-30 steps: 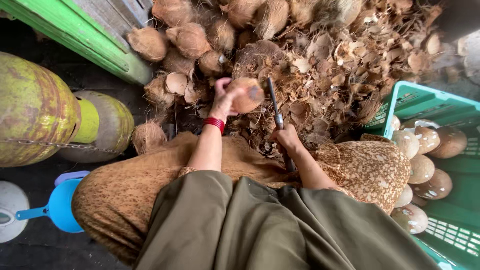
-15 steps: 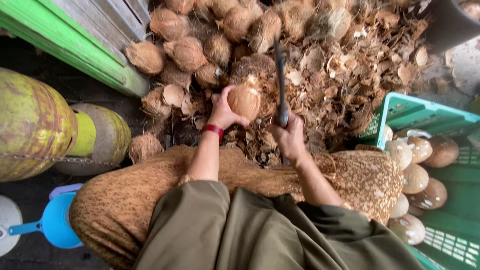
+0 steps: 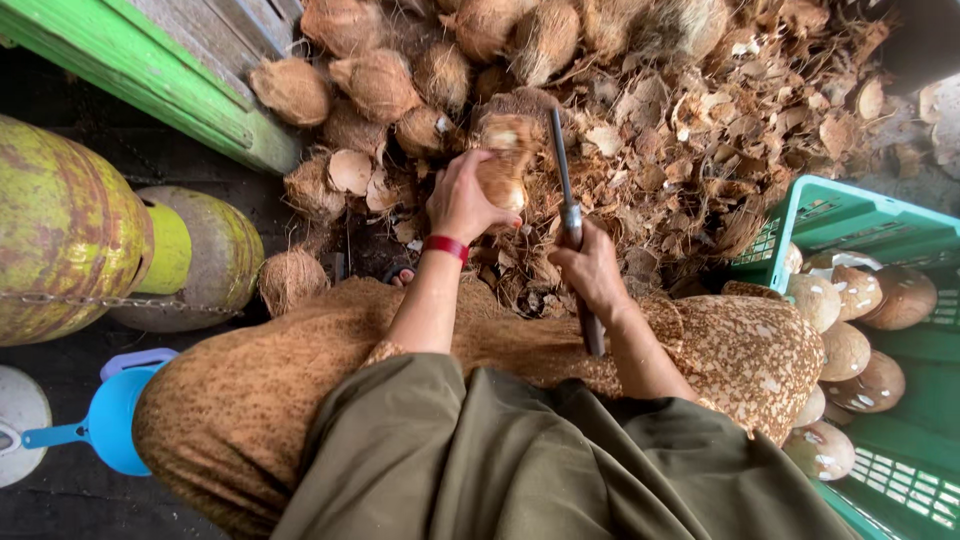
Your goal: The person sits on the ground and uses a heavy billhook blade to strip the fibrous husk off coconuts one at a time, rotating each coconut between strikes. Husked coconuts are placed into a green plastic crate beside them, while discarded husks pile on the ground.
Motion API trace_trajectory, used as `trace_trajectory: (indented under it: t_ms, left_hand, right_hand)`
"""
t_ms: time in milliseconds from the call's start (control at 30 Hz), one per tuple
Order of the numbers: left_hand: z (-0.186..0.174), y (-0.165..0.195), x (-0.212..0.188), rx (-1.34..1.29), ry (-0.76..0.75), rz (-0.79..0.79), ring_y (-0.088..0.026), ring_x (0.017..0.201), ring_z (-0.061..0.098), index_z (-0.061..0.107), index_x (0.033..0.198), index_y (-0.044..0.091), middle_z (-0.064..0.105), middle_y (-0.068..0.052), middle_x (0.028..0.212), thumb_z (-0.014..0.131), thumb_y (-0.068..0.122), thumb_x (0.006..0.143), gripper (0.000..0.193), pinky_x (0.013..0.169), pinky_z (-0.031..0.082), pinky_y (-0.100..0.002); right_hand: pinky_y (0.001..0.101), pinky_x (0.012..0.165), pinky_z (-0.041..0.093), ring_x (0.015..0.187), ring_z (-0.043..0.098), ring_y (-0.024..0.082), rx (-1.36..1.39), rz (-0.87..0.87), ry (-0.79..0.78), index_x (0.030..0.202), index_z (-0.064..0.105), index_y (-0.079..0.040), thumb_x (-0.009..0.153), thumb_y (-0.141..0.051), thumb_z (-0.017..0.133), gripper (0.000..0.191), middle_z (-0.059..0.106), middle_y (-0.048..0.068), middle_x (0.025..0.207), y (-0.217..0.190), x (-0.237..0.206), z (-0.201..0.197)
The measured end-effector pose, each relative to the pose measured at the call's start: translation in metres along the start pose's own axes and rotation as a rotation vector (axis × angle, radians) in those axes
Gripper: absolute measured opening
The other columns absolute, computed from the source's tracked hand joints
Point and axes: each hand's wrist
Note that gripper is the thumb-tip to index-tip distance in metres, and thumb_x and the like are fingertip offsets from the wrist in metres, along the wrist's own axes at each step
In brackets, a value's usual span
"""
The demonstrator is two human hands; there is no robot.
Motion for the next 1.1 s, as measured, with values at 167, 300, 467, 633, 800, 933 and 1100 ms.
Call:
trace_trajectory:
  t_ms: [167,300,467,633,800,933,1100]
  left_hand:
    - [0.003,0.012,0.002,0.126,0.093,0.127,-0.034,0.121,0.050,0.035,0.137,0.019,0.050,-0.014,0.136,0.104,0.048,0.020,0.139,0.102,0.050,-0.053]
    - [0.001,0.001,-0.004,0.129,-0.050,0.031,-0.034,0.125,0.050,0.037,0.139,0.026,0.052,-0.016,0.136,0.106,0.041,0.029,0.131,0.101,0.050,-0.056]
    - [-0.005,-0.017,-0.019,-0.160,-0.015,-0.181,-0.030,0.119,0.062,0.037,0.135,0.026,0.060,-0.012,0.130,0.104,0.042,0.038,0.119,0.099,0.057,-0.052]
    - [-0.007,-0.017,-0.025,-0.245,0.047,-0.209,-0.031,0.117,0.060,0.034,0.139,0.028,0.060,-0.014,0.128,0.104,0.038,0.041,0.121,0.101,0.054,-0.051]
    - [-0.005,-0.020,-0.032,-0.463,0.102,-0.289,-0.030,0.126,0.059,0.042,0.139,0.025,0.060,-0.011,0.137,0.101,0.037,0.048,0.109,0.104,0.056,-0.049]
    - [-0.016,-0.027,-0.038,-0.947,0.092,-0.418,-0.034,0.131,0.055,0.037,0.140,0.022,0.053,-0.015,0.141,0.095,0.037,0.047,0.110,0.099,0.059,-0.057]
    - [-0.018,-0.010,-0.024,-0.950,-0.044,-0.261,-0.036,0.132,0.052,0.033,0.136,0.022,0.048,-0.017,0.144,0.095,0.039,0.042,0.113,0.101,0.054,-0.063]
  right_hand:
    - [0.0302,0.041,0.047,0.051,0.052,0.014,-0.080,-0.051,-0.138,0.088,0.056,-0.004,0.086,-0.004,0.065,0.010,0.058,0.009,0.074,0.007,0.017,-0.006]
    - [0.0316,0.042,0.045,0.051,0.052,0.015,-0.260,0.227,-0.153,0.089,0.058,-0.006,0.094,-0.005,0.055,0.005,0.062,0.009,0.074,0.028,0.031,0.002]
    - [0.0301,0.041,0.044,0.049,0.049,0.013,-0.034,0.198,-0.125,0.085,0.055,-0.006,0.089,-0.004,0.064,0.010,0.055,0.006,0.071,0.035,0.020,-0.001]
    - [0.0296,0.038,0.040,0.045,0.048,0.014,0.172,0.164,-0.242,0.082,0.053,-0.002,0.084,0.001,0.065,0.013,0.054,0.007,0.065,0.031,0.002,-0.011]
    - [0.0272,0.040,0.042,0.047,0.051,0.012,0.217,0.333,-0.199,0.088,0.059,-0.002,0.082,0.003,0.065,0.010,0.061,0.005,0.067,0.038,0.014,-0.043]
    - [0.0277,0.040,0.043,0.048,0.051,0.013,0.162,0.353,0.195,0.093,0.061,-0.002,0.090,-0.002,0.064,0.004,0.058,0.006,0.069,0.041,0.023,-0.071]
    - [0.0289,0.039,0.044,0.047,0.051,0.014,0.219,0.178,0.311,0.093,0.060,0.000,0.090,0.000,0.062,0.004,0.059,0.006,0.068,0.031,0.013,-0.068]
Point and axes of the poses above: each hand's wrist, its own x-axis towards the middle knuckle, its own z-axis out of the palm, y = z × x
